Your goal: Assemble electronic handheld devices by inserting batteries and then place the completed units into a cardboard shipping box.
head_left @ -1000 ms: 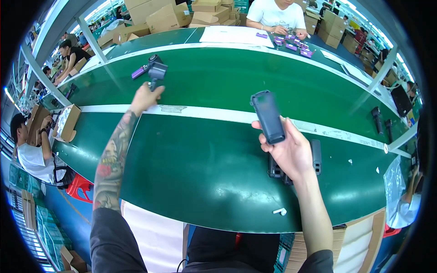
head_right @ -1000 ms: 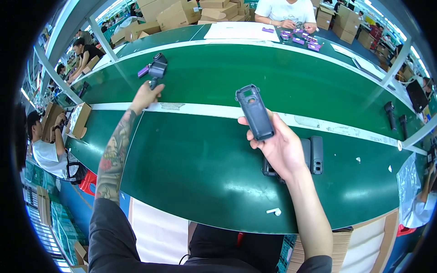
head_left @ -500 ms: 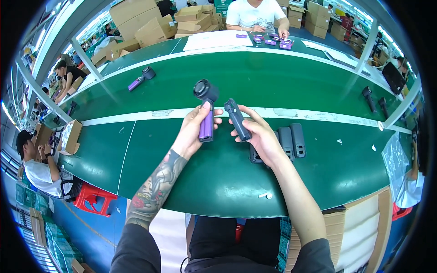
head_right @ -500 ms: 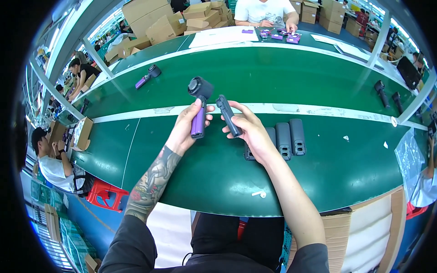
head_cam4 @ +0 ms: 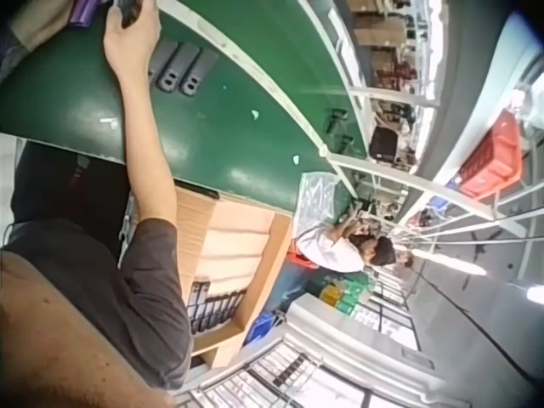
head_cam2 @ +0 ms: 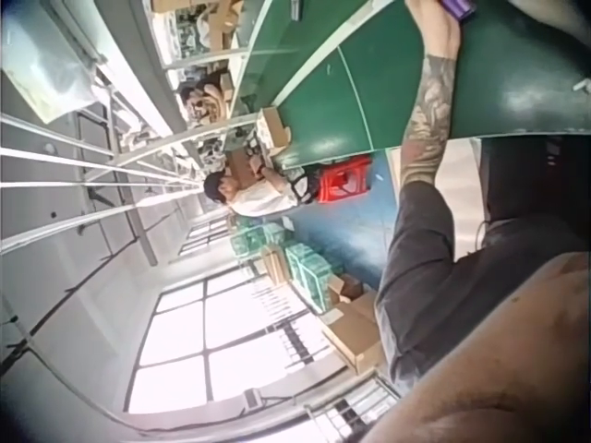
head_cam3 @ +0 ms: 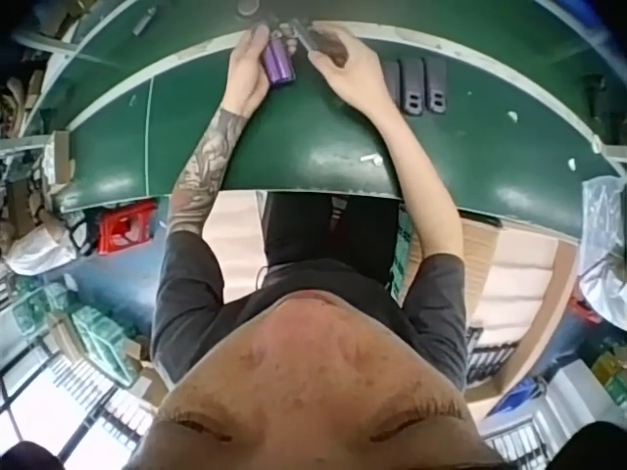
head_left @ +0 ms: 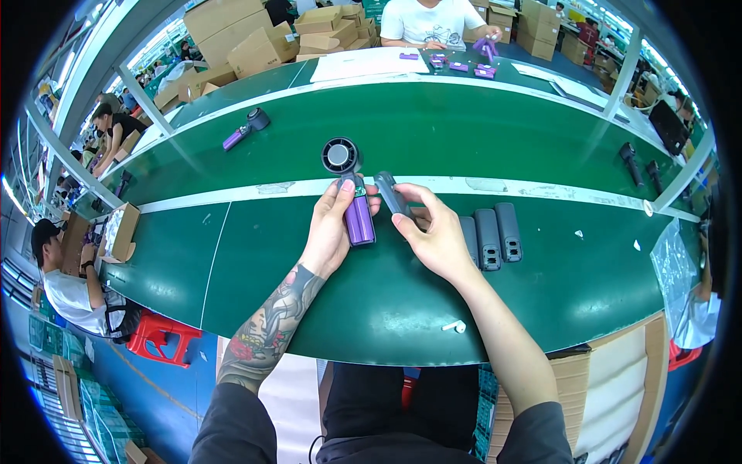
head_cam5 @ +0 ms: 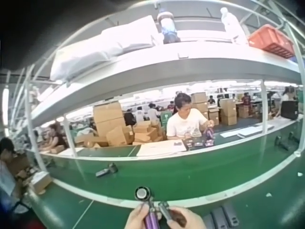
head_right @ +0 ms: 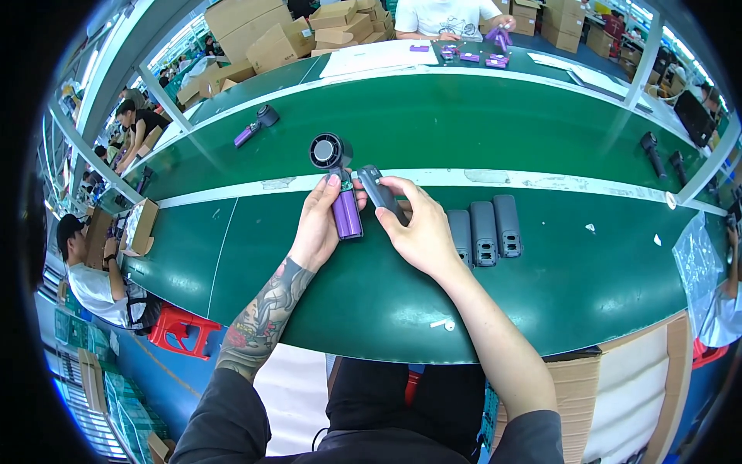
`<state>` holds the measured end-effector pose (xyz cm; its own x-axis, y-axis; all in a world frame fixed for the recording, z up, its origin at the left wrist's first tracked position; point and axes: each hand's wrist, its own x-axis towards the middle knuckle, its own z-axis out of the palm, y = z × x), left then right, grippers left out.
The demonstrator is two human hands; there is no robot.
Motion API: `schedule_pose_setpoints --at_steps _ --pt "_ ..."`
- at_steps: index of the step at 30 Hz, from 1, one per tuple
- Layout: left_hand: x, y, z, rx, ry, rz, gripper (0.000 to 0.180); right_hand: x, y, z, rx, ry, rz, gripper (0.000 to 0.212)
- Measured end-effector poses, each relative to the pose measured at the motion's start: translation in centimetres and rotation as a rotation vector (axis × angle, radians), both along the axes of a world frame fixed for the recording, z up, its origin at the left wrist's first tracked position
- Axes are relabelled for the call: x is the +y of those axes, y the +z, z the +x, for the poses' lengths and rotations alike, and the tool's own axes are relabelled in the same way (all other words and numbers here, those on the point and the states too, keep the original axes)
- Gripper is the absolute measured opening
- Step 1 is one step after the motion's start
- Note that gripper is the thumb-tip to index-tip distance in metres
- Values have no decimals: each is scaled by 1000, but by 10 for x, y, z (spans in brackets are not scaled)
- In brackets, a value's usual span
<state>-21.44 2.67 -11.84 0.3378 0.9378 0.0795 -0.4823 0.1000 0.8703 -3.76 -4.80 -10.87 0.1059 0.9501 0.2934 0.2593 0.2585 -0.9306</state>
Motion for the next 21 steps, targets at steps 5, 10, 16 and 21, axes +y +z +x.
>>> schedule_pose_setpoints --at_steps 5,10,16,21 --pt "-5 8 4 -89 -31 -62 37 1 -5 -2 -128 -42 114 43" --pt "-5 -1 5 -105 -50 -48 44 -2 -4 -6 -256 -89 242 46" --pt "-19 8 13 -143 -107 -70 43 -6 -2 -16 -378 -151 349 50" --pt "-23 8 17 35 -72 133 42 -8 -7 -20 -500 -160 370 56"
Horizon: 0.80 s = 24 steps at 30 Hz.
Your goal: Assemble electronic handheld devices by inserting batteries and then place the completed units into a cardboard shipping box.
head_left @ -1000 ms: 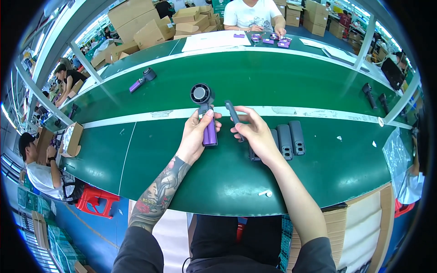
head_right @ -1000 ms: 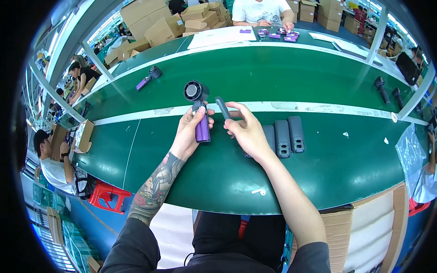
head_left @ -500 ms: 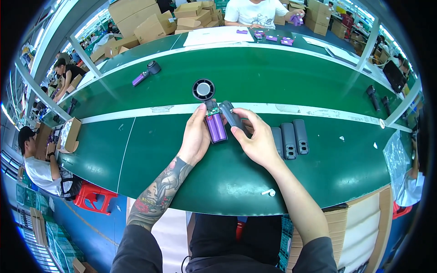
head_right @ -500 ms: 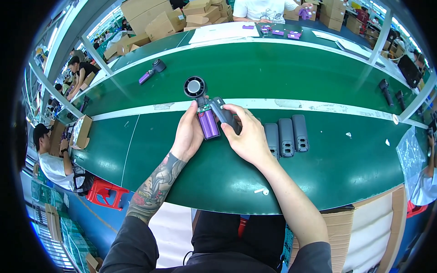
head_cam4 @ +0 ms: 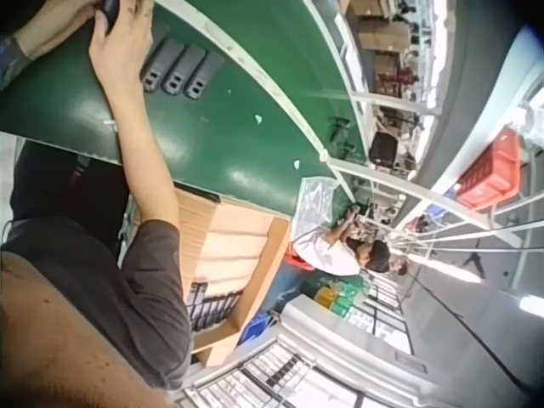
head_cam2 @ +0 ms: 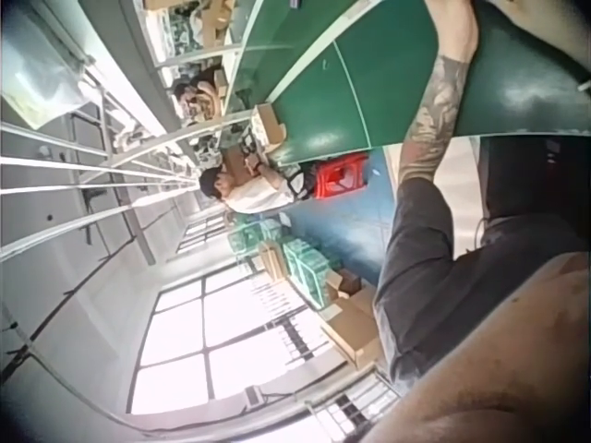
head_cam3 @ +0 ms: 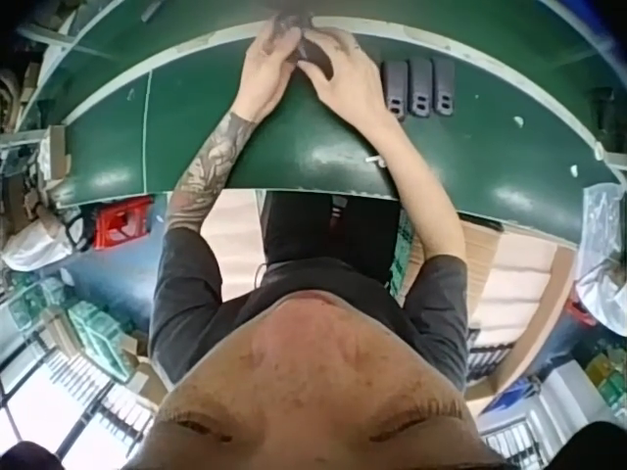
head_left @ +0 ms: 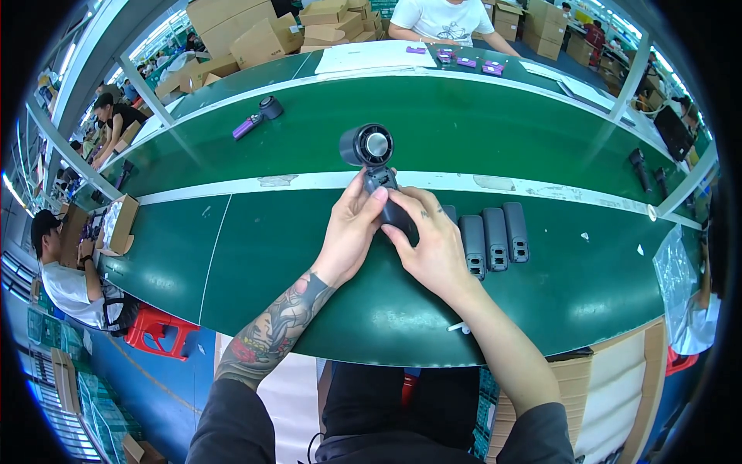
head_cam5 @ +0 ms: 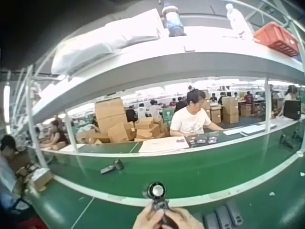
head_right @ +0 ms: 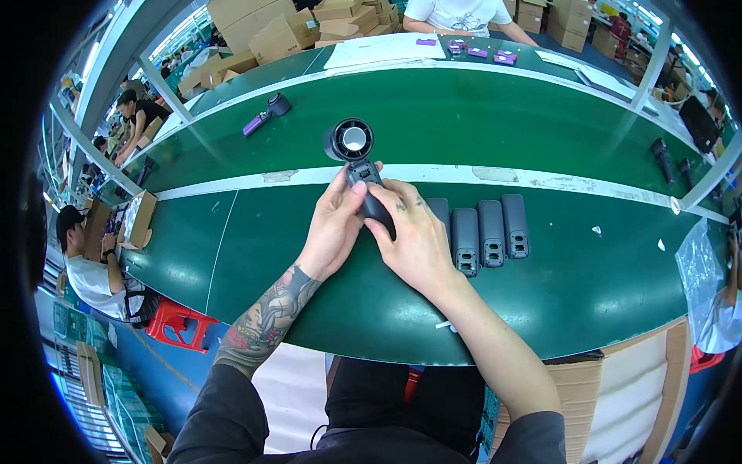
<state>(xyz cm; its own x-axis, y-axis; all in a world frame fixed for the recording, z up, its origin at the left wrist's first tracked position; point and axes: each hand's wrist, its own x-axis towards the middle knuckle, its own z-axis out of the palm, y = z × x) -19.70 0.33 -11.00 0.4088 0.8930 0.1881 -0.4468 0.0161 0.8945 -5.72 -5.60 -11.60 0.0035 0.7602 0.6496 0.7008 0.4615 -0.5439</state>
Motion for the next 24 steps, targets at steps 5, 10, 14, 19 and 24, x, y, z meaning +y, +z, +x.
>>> schedule_pose_setpoints --at_steps 5,10,14,19,24 --pt "-3 2 0 96 21 76 46 5 -1 0 12 9 84 62" --pt "-3 3 -4 115 10 109 47 2 1 -4 13 -22 83 70" --pt "-5 10 -6 93 -37 101 49 3 0 -5 392 59 -111 73" --pt "-8 5 -2 192 69 234 50 2 7 6 562 226 -338 71" --pt "-3 9 0 232 -9 342 47 1 10 9 386 219 -297 66"
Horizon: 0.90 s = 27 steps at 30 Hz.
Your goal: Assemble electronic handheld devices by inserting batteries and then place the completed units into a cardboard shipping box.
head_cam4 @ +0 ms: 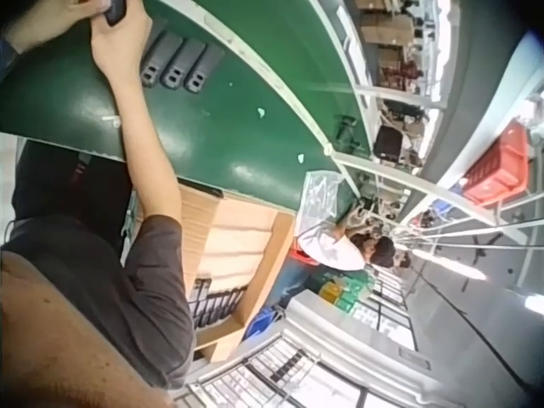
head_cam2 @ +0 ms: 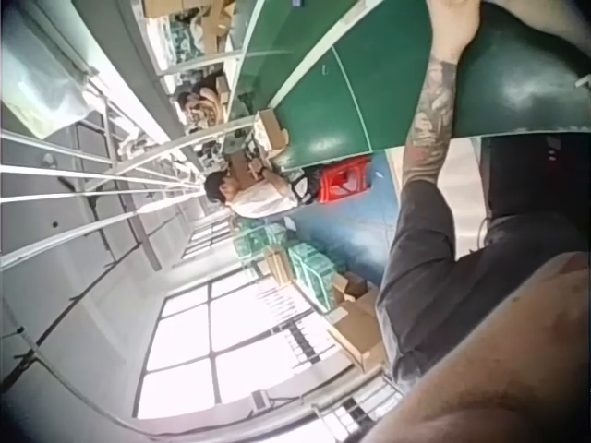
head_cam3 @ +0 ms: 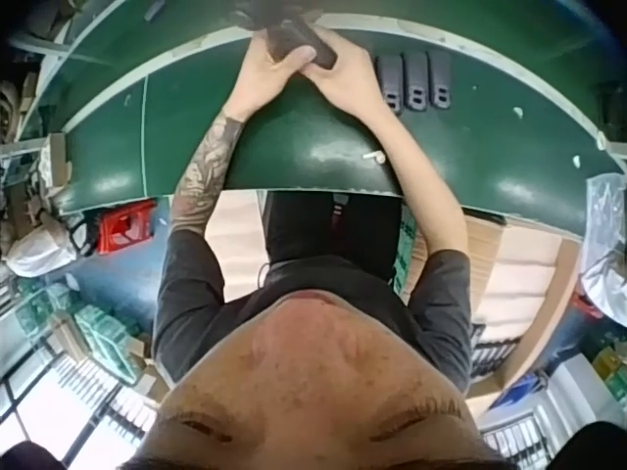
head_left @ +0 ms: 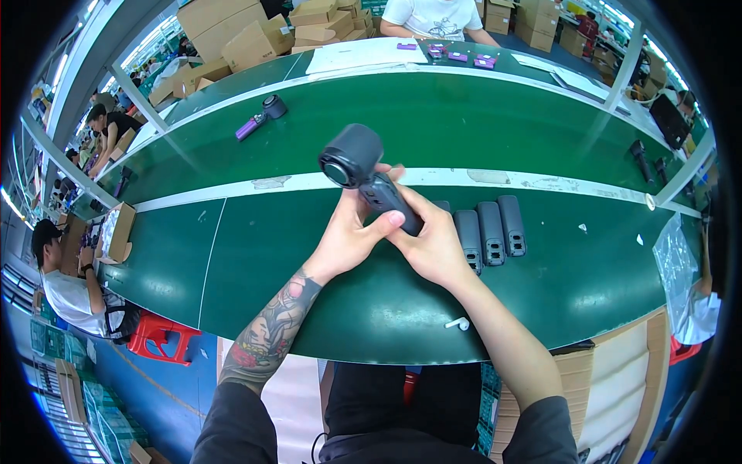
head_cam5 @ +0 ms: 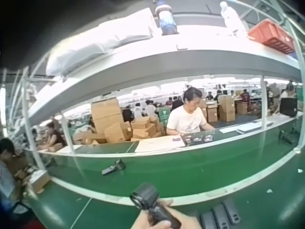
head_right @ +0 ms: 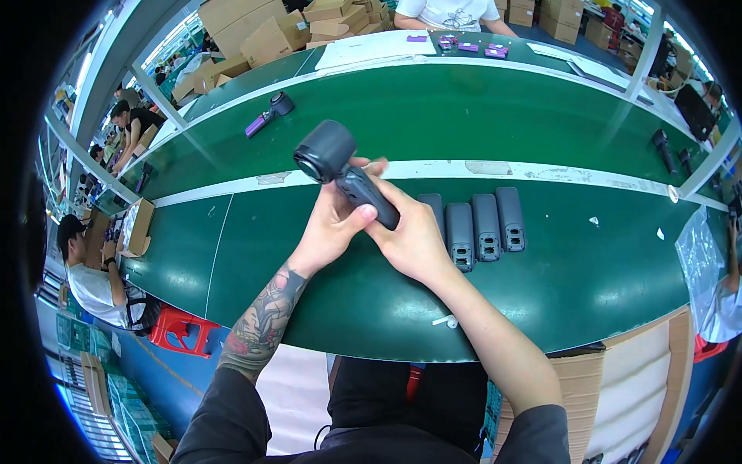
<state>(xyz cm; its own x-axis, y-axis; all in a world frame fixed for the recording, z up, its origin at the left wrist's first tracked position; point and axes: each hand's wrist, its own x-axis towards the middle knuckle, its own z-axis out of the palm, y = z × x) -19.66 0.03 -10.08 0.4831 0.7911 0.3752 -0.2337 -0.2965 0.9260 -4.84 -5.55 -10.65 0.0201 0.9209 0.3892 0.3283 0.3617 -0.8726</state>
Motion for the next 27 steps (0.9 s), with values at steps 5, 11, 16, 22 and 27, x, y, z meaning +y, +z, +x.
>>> schedule_pose_setpoints --at_steps 5,11,16,22,27 --pt "-4 9 -7 130 -10 -16 52 -9 8 -7 -70 -76 0 63" --pt "-8 6 2 153 79 -28 40 -8 8 -6 -162 -148 -8 51" --pt "3 0 -2 -71 -10 -330 39 5 13 19 942 379 -426 40" --pt "11 -17 -3 17 9 -312 42 15 -7 48 1263 598 -494 36" --pt "15 -33 -5 106 53 -262 39 17 11 50 914 32 -486 35"
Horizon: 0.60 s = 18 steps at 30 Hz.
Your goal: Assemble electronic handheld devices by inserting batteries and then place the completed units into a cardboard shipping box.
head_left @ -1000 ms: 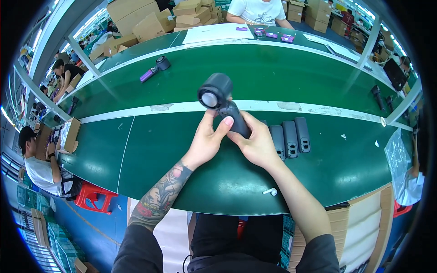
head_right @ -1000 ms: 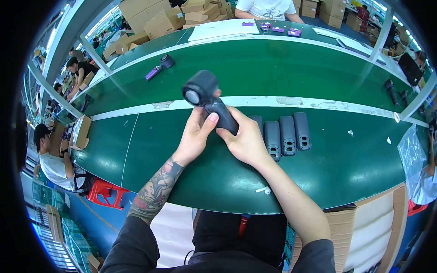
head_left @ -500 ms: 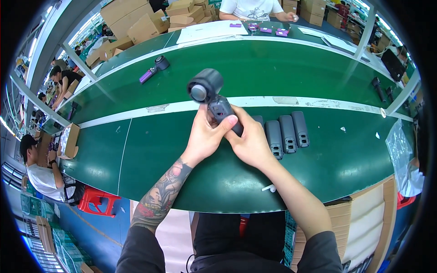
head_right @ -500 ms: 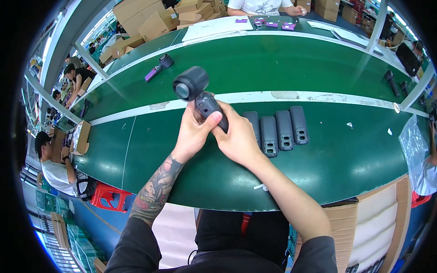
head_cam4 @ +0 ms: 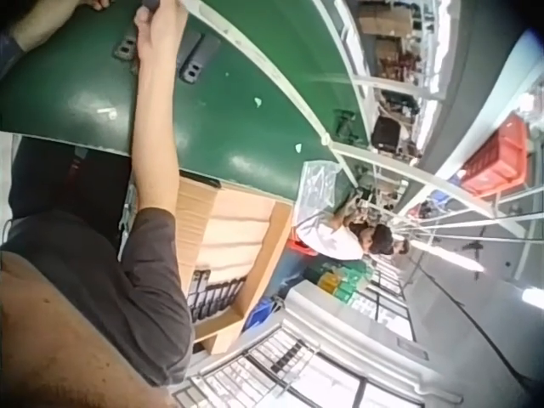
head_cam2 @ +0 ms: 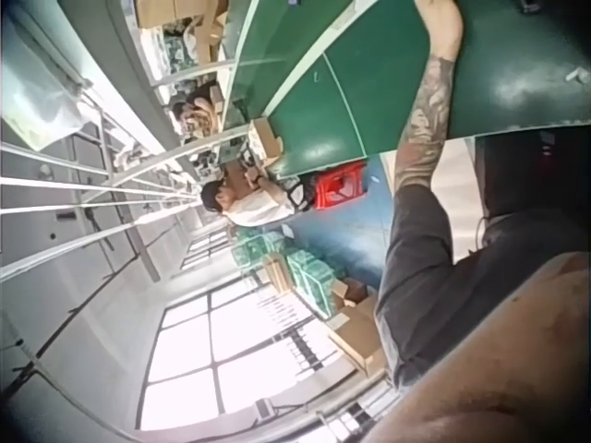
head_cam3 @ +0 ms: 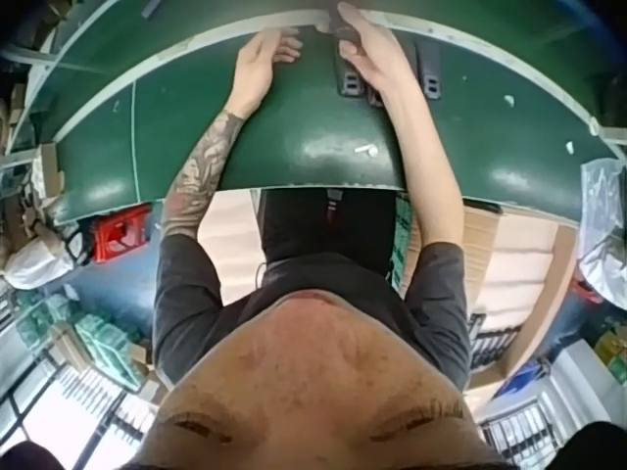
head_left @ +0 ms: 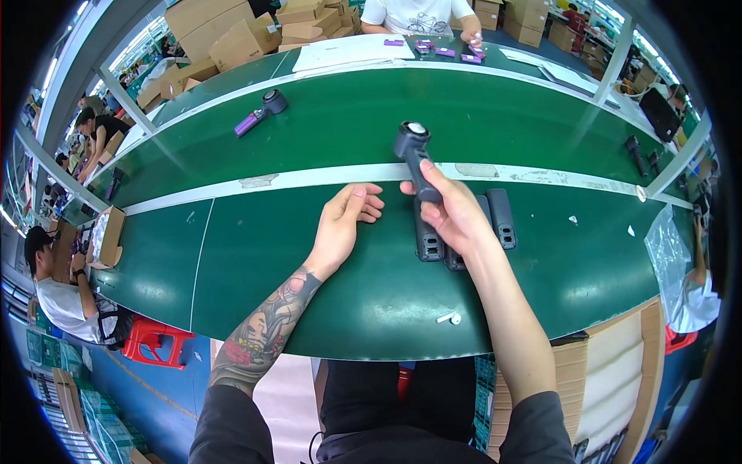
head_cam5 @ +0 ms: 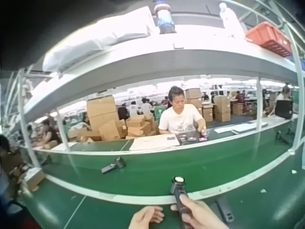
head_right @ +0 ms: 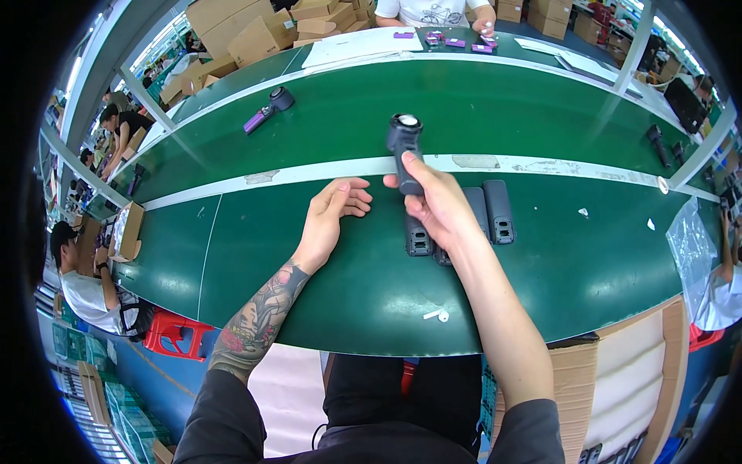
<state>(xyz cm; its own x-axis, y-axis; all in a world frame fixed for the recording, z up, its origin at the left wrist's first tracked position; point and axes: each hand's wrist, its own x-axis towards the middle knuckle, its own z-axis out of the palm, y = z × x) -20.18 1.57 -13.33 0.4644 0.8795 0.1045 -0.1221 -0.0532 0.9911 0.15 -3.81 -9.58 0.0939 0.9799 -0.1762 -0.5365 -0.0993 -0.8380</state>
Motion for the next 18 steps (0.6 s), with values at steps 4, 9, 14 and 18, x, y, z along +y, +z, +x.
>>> schedule_pose_setpoints --at_steps 4,9,14,18 --pt "-5 -1 11 122 12 137 33 21 -23 22 -51 -267 116 29" --pt "-3 -2 9 122 45 113 32 10 -8 27 -929 -394 264 35" --pt "1 -3 5 99 87 135 29 1 -11 42 -1711 189 470 46" --pt "15 -9 5 225 291 336 27 -5 -21 20 -1734 166 523 43"
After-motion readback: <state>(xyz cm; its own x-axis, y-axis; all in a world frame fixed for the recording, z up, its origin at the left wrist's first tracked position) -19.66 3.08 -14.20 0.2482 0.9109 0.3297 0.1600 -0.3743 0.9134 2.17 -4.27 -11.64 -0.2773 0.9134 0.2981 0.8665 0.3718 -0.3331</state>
